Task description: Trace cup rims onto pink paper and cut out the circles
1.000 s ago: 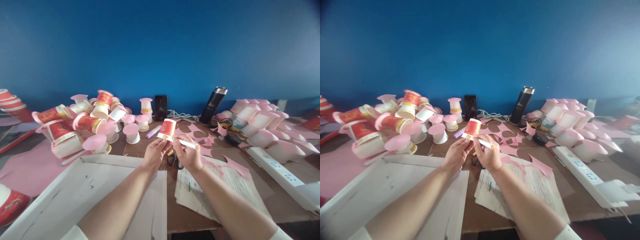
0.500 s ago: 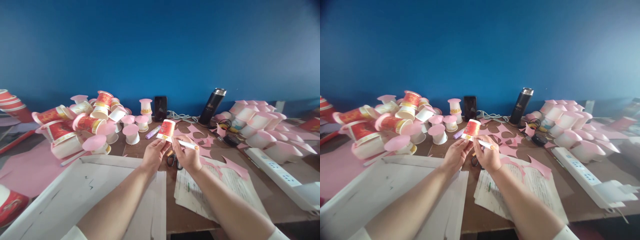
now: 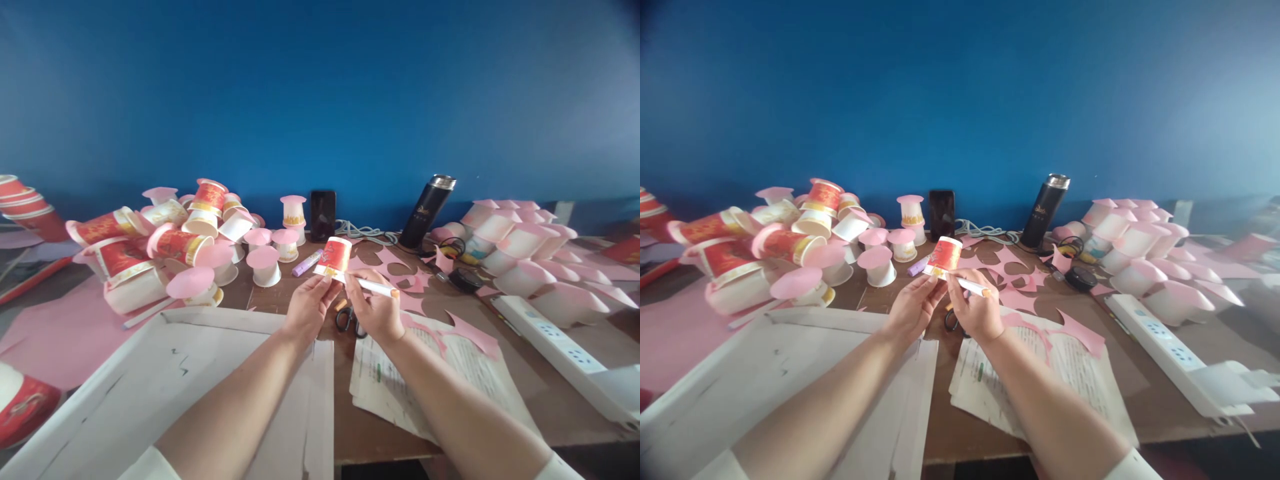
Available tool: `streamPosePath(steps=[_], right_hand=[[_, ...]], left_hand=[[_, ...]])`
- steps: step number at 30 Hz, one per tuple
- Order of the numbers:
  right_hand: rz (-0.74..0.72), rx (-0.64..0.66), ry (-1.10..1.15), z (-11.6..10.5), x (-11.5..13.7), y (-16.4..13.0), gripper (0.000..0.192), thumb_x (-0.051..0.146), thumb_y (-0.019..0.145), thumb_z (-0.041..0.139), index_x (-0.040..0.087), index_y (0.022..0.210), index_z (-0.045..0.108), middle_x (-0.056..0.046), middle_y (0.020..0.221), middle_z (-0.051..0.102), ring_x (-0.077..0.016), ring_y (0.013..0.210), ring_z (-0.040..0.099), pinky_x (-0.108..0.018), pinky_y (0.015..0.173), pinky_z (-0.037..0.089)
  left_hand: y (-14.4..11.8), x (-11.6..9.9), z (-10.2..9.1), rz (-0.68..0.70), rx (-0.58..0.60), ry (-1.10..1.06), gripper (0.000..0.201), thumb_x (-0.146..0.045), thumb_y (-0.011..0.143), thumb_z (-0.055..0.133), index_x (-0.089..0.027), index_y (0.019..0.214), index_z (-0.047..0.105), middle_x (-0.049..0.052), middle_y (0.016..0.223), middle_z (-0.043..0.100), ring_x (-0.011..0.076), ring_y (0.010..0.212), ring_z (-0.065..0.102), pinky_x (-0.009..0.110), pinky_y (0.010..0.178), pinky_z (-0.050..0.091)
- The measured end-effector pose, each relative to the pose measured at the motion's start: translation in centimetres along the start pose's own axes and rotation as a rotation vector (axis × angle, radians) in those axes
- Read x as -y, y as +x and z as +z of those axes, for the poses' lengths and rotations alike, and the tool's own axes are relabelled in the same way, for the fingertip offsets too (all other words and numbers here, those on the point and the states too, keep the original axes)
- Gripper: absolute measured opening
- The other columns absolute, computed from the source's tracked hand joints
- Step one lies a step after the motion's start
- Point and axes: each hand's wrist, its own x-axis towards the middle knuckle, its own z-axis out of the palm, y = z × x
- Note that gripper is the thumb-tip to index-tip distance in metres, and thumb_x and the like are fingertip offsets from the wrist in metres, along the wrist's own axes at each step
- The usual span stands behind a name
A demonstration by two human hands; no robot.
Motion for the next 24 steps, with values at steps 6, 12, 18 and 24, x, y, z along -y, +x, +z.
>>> streamPosePath(steps=[6,12,18,24], right_hand=[[0.026,-0.007,-0.009,-0.01,-0.13,0.02,0.012,0.026,0.088,0.054,0.020,0.085,0.064,-0.005,0.080,0.069,-0.0181,0.078,0.066,-0.030,0.072,0.052],[-0.010,-0.032,-0.020,-0.09,0.06,0.08,0.010,0.026,0.087,0.055,0.021,0.086,0.064,-0.004,0.078,0.068,-0.0177,0.075,0.066,-0.029,0.072,0.053],[0.009,-0.025,0.010,-0.01,-0.12,0.01,0.011,0.026,0.088,0.054,0.021,0.089,0.064,-0.004,0.081,0.068,-0.0181,0.078,0.066,-0.030,0.073,0.053],[0.015,0.006,0.034,0.03,-0.24,0.03,0.012,0.026,0.088,0.053,0.020,0.091,0.064,-0.006,0.084,0.069,-0.0197,0.084,0.066,-0.031,0.072,0.053]], left_hand=[[-0.09,-0.14,0.08,-0.006,-0.024,-0.019,0.009,-0.017,0.073,0.072,-0.010,0.079,0.069,0.006,0.088,0.068,0.0115,0.085,0.064,0.027,0.093,0.047],[-0.04,-0.14,-0.04,-0.005,-0.018,-0.032,0.007,-0.014,0.074,0.070,-0.011,0.080,0.069,0.005,0.089,0.068,0.0109,0.085,0.064,0.025,0.091,0.048],[0.00,-0.15,-0.10,-0.011,-0.003,-0.031,0.009,-0.015,0.076,0.069,-0.011,0.084,0.070,0.006,0.092,0.069,0.0114,0.087,0.064,0.026,0.092,0.048],[0.05,-0.10,-0.21,-0.014,0.027,-0.038,0.007,-0.015,0.076,0.069,-0.011,0.083,0.070,0.005,0.090,0.069,0.0111,0.088,0.064,0.024,0.091,0.048]])
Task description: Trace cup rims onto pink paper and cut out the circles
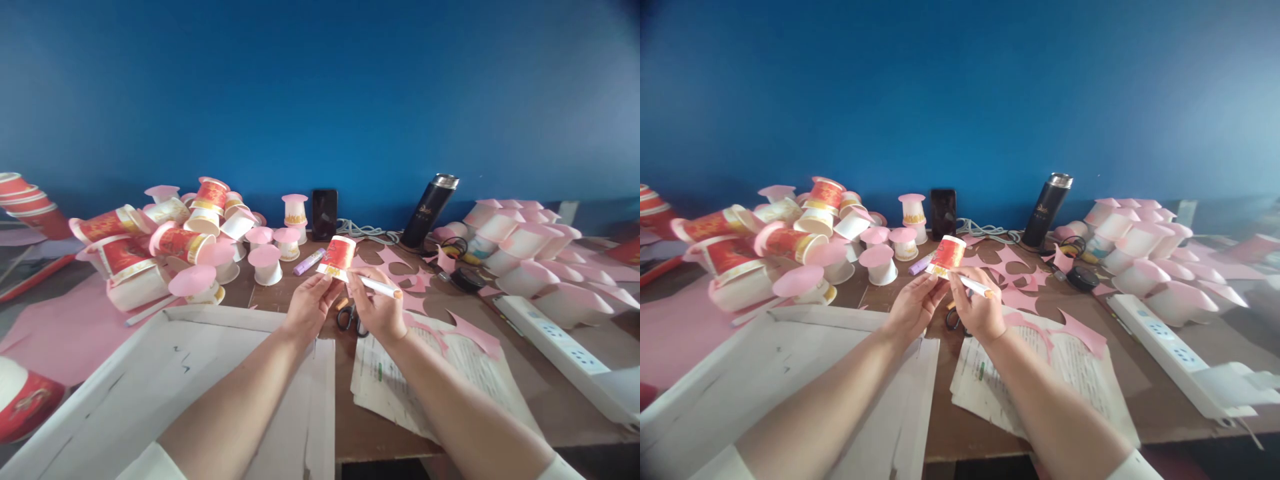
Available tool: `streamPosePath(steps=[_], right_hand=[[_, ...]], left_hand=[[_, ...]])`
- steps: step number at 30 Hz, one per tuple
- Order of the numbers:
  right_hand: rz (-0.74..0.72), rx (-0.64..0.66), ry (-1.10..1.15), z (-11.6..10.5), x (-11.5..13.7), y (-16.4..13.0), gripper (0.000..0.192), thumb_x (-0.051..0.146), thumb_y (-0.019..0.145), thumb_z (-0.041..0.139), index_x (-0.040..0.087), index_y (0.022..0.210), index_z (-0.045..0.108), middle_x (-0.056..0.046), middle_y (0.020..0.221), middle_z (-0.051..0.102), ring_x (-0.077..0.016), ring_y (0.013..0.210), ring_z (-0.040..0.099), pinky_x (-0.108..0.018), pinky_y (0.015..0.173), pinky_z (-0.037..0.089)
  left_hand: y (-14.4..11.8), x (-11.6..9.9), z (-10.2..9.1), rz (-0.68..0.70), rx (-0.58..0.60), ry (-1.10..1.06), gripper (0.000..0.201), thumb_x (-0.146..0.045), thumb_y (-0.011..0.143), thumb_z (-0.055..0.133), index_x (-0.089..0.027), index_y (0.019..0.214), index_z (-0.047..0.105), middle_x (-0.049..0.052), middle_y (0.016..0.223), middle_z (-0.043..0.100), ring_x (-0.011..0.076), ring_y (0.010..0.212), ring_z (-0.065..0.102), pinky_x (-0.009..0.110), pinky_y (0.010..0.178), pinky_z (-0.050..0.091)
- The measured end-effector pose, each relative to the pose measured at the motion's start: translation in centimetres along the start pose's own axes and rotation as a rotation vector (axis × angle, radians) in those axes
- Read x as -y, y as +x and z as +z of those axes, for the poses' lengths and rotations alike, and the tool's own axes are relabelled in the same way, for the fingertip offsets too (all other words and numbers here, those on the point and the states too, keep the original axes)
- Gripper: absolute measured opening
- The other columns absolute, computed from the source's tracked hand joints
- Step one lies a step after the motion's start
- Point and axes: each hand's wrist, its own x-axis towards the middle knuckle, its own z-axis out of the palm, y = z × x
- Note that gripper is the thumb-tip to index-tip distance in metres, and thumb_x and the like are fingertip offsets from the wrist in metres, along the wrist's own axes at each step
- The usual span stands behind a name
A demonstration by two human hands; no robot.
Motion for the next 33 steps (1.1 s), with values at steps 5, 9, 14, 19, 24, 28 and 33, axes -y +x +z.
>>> streamPosePath(steps=[5,9,14,19,24,28,33], right_hand=[[-0.010,-0.009,-0.024,-0.06,0.15,-0.01,0.012,0.026,0.088,0.053,0.020,0.089,0.064,-0.005,0.083,0.068,-0.0188,0.081,0.066,-0.030,0.070,0.053],[-0.006,-0.062,-0.041,-0.08,0.29,-0.06,0.012,0.026,0.088,0.054,0.020,0.090,0.064,-0.005,0.084,0.068,-0.0183,0.079,0.066,-0.029,0.070,0.053],[0.024,0.000,-0.019,-0.11,0.37,-0.03,0.014,0.028,0.088,0.053,0.020,0.084,0.063,-0.006,0.081,0.068,-0.0188,0.078,0.066,-0.028,0.067,0.053],[0.013,0.005,-0.033,-0.16,0.31,0.01,0.014,0.028,0.088,0.053,0.020,0.080,0.062,-0.005,0.080,0.068,-0.0185,0.078,0.066,-0.028,0.067,0.053],[0.018,-0.035,-0.057,-0.10,0.12,0.02,0.014,0.029,0.089,0.053,0.020,0.084,0.063,-0.005,0.080,0.067,-0.0181,0.076,0.066,-0.028,0.066,0.053],[0.020,-0.026,-0.051,-0.09,-0.02,0.00,0.016,0.031,0.089,0.052,0.021,0.087,0.063,-0.005,0.082,0.067,-0.0183,0.076,0.066,-0.028,0.066,0.053],[0.008,-0.052,-0.034,-0.10,0.00,0.02,0.014,0.030,0.089,0.053,0.020,0.089,0.063,-0.005,0.083,0.067,-0.0184,0.077,0.066,-0.030,0.070,0.054]], left_hand=[[-0.02,-0.05,0.07,-0.011,-0.015,-0.003,0.006,-0.014,0.074,0.070,-0.011,0.080,0.069,0.006,0.089,0.069,0.0118,0.087,0.064,0.026,0.093,0.047],[-0.08,-0.05,0.08,-0.016,-0.022,-0.002,0.006,-0.014,0.075,0.069,-0.011,0.080,0.070,0.006,0.090,0.069,0.0118,0.087,0.064,0.026,0.092,0.048],[0.05,-0.07,-0.03,-0.011,-0.029,-0.023,0.005,-0.012,0.075,0.068,-0.011,0.080,0.069,0.006,0.090,0.069,0.0115,0.087,0.065,0.025,0.091,0.049],[0.18,-0.14,-0.11,-0.009,-0.040,-0.030,0.007,-0.012,0.075,0.069,-0.011,0.082,0.070,0.006,0.090,0.069,0.0117,0.086,0.065,0.026,0.092,0.049],[0.17,-0.14,-0.22,-0.006,-0.029,-0.017,0.007,-0.013,0.075,0.069,-0.012,0.082,0.069,0.005,0.091,0.070,0.0117,0.087,0.065,0.025,0.091,0.050],[0.20,-0.10,-0.26,-0.007,-0.033,-0.017,0.009,-0.014,0.074,0.070,-0.011,0.083,0.069,0.006,0.091,0.070,0.0128,0.088,0.066,0.027,0.094,0.049],[0.08,-0.08,-0.19,-0.008,-0.020,-0.014,0.009,-0.014,0.075,0.070,-0.011,0.083,0.069,0.006,0.091,0.070,0.0122,0.087,0.065,0.026,0.093,0.048]])
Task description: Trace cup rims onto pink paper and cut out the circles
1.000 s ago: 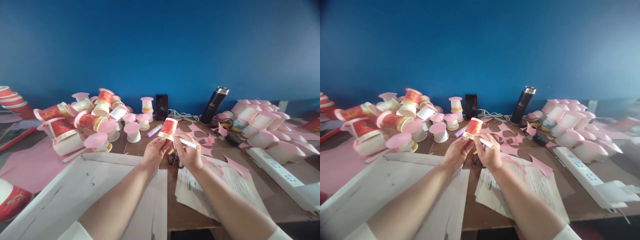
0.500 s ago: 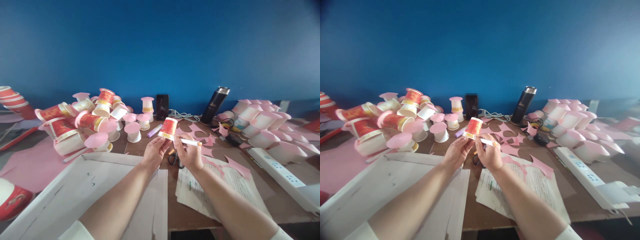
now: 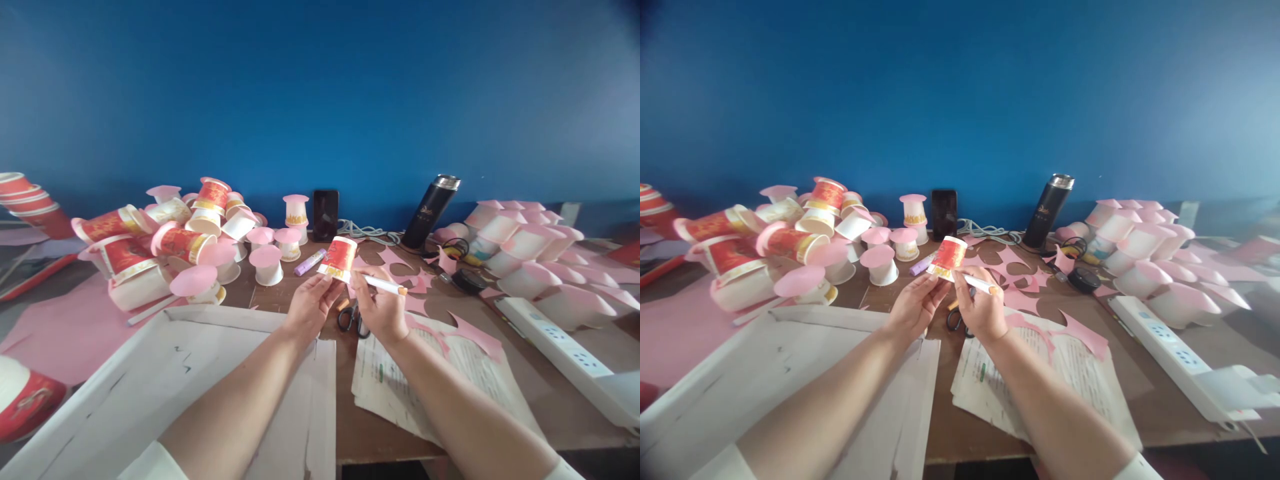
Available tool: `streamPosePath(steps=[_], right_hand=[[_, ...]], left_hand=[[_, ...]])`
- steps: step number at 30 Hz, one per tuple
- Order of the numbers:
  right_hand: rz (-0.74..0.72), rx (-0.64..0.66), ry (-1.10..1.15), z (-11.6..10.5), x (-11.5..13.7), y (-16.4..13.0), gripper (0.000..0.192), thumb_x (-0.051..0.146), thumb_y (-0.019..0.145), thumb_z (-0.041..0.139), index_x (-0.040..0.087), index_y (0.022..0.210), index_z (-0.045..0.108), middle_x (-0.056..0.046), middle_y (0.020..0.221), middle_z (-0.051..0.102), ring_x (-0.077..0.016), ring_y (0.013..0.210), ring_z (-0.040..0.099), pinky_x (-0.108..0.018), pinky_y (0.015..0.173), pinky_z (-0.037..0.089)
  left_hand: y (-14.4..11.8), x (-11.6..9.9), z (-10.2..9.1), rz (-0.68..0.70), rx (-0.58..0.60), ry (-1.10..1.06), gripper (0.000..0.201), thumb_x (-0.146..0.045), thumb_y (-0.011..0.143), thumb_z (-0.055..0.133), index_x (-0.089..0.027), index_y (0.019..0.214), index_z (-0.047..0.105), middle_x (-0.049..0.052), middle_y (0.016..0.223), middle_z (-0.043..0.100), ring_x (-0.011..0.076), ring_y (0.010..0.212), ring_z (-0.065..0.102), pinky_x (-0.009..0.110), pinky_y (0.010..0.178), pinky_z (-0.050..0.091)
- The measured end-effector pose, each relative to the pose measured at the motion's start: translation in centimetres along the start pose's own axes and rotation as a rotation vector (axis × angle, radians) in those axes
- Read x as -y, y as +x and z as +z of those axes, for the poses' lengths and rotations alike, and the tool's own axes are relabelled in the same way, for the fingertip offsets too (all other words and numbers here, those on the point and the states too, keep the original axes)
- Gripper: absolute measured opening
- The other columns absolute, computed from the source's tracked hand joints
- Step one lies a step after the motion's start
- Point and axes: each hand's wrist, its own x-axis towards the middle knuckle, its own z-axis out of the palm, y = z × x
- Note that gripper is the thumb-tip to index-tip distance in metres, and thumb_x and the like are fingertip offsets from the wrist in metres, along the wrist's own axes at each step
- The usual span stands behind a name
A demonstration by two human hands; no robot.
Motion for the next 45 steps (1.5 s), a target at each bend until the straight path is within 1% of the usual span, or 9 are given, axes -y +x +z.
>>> streamPosePath(steps=[4,9,12,17,23,30,34,40,45], right_hand=[[-0.006,-0.009,-0.003,-0.02,0.14,0.07,0.012,0.027,0.088,0.055,0.020,0.089,0.064,-0.005,0.083,0.067,-0.0178,0.078,0.066,-0.030,0.073,0.053],[-0.018,0.006,0.008,-0.02,0.28,0.13,0.013,0.027,0.088,0.054,0.020,0.090,0.064,-0.005,0.083,0.067,-0.0178,0.079,0.065,-0.031,0.074,0.053],[-0.021,-0.003,0.002,-0.02,0.28,0.11,0.013,0.028,0.089,0.054,0.020,0.090,0.064,-0.005,0.084,0.068,-0.0181,0.079,0.065,-0.031,0.073,0.053],[-0.023,0.042,0.034,-0.01,0.22,0.00,0.015,0.028,0.089,0.053,0.020,0.094,0.064,-0.006,0.088,0.068,-0.0186,0.081,0.066,-0.031,0.073,0.054],[-0.035,0.024,0.001,0.04,0.35,0.00,0.015,0.029,0.089,0.052,0.021,0.094,0.065,-0.005,0.088,0.069,-0.0192,0.082,0.066,-0.033,0.075,0.054],[-0.068,0.021,-0.009,0.03,0.55,0.14,0.014,0.027,0.089,0.053,0.021,0.095,0.065,-0.005,0.089,0.070,-0.0187,0.084,0.066,-0.033,0.078,0.053],[-0.042,0.023,-0.006,0.05,0.58,0.11,0.015,0.028,0.089,0.052,0.021,0.092,0.065,-0.005,0.087,0.069,-0.0184,0.082,0.066,-0.032,0.076,0.053],[-0.032,-0.010,-0.013,0.10,0.48,0.05,0.015,0.029,0.089,0.052,0.020,0.092,0.064,-0.006,0.087,0.069,-0.0194,0.082,0.066,-0.033,0.076,0.053],[-0.021,0.035,0.006,0.22,0.38,-0.05,0.014,0.029,0.089,0.053,0.021,0.091,0.064,-0.005,0.087,0.069,-0.0190,0.082,0.066,-0.032,0.077,0.053]], left_hand=[[-0.18,-0.07,0.22,-0.004,-0.011,0.004,0.008,-0.014,0.074,0.070,-0.011,0.081,0.069,0.006,0.091,0.069,0.0120,0.088,0.065,0.025,0.092,0.048],[-0.09,0.00,0.15,-0.009,0.001,0.017,0.008,-0.016,0.073,0.071,-0.012,0.080,0.069,0.005,0.088,0.069,0.0114,0.085,0.065,0.026,0.091,0.047],[-0.02,0.10,0.01,0.002,0.034,0.045,0.010,-0.020,0.072,0.073,-0.012,0.077,0.069,0.004,0.084,0.069,0.0115,0.082,0.064,0.026,0.090,0.047],[-0.01,0.35,-0.03,0.009,0.095,0.098,0.015,-0.025,0.071,0.075,-0.013,0.078,0.070,0.006,0.085,0.070,0.0137,0.084,0.065,0.029,0.091,0.046],[0.15,0.67,-0.23,0.027,0.082,0.153,0.019,-0.030,0.069,0.077,-0.014,0.076,0.071,0.006,0.083,0.070,0.0147,0.082,0.064,0.031,0.091,0.045],[-0.06,0.56,0.01,0.017,0.060,0.209,0.020,-0.032,0.067,0.077,-0.014,0.074,0.071,0.004,0.081,0.068,0.0136,0.079,0.063,0.030,0.089,0.045],[-0.12,0.60,0.07,0.010,0.046,0.238,0.022,-0.034,0.066,0.077,-0.015,0.076,0.071,0.004,0.080,0.068,0.0146,0.079,0.063,0.030,0.087,0.046],[0.04,0.70,-0.09,0.024,0.038,0.242,0.021,-0.034,0.066,0.077,-0.015,0.074,0.071,0.004,0.080,0.067,0.0127,0.076,0.062,0.029,0.086,0.046],[0.09,0.85,-0.23,0.034,0.047,0.257,0.023,-0.035,0.065,0.077,-0.016,0.075,0.071,0.003,0.077,0.068,0.0138,0.075,0.062,0.030,0.085,0.046]])
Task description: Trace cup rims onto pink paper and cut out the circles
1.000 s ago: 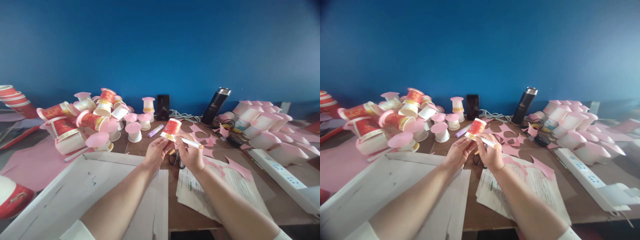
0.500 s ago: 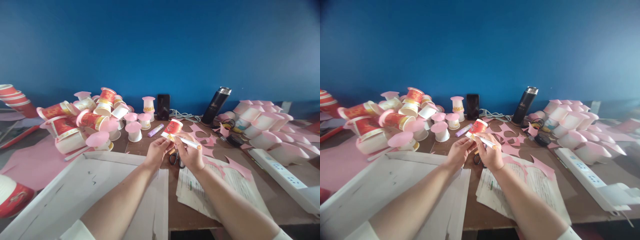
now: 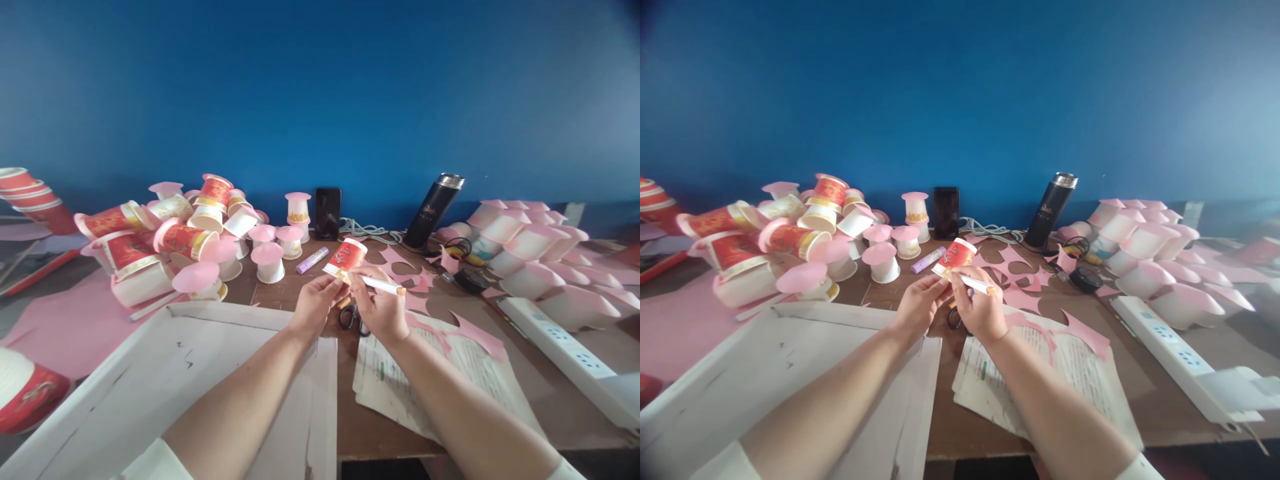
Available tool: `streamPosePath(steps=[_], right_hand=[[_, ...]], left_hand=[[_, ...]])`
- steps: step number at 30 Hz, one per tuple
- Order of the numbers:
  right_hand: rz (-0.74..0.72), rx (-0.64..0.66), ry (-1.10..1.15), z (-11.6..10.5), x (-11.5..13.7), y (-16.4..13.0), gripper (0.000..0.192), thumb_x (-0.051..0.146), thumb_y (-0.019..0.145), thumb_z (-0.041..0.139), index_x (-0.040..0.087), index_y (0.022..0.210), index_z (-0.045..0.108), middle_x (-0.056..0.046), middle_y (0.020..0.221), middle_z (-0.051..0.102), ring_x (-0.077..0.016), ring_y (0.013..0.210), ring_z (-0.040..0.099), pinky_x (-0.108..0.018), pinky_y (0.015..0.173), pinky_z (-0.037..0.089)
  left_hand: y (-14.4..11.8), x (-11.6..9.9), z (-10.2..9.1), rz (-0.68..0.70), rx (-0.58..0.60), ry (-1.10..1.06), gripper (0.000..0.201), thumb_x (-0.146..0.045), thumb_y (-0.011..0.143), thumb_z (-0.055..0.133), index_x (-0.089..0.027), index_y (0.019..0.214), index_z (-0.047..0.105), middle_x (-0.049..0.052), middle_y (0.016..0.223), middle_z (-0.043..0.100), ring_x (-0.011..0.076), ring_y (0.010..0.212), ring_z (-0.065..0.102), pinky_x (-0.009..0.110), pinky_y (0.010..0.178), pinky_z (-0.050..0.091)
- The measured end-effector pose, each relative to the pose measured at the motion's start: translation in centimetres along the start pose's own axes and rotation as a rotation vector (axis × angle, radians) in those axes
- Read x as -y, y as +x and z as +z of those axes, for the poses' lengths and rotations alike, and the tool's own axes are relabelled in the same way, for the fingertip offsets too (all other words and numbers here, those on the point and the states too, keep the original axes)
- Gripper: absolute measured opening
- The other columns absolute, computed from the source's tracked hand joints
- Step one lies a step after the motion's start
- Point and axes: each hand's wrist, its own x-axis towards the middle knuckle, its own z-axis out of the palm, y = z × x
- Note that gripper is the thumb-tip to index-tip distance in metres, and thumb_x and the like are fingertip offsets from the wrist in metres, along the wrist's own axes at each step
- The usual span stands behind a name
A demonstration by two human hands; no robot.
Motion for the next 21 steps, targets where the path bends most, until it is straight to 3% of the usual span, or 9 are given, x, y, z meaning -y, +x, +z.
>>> streamPosePath(steps=[16,21], right_hand=[[-0.019,-0.008,-0.006,-0.14,0.33,0.09,0.013,0.028,0.088,0.054,0.020,0.088,0.064,-0.004,0.083,0.069,-0.0180,0.078,0.067,-0.029,0.071,0.054],[-0.038,0.001,-0.004,-0.38,0.28,0.21,0.012,0.026,0.088,0.055,0.020,0.087,0.065,-0.004,0.081,0.069,-0.0179,0.078,0.066,-0.030,0.073,0.053]], left_hand=[[0.12,0.41,-0.37,0.032,0.015,0.077,0.022,-0.036,0.069,0.074,-0.015,0.074,0.071,0.003,0.075,0.066,0.0143,0.077,0.061,0.031,0.087,0.046],[0.03,-0.01,-0.18,0.006,0.010,-0.018,0.021,-0.034,0.069,0.075,-0.014,0.077,0.072,0.004,0.080,0.067,0.0142,0.081,0.062,0.032,0.091,0.045]])
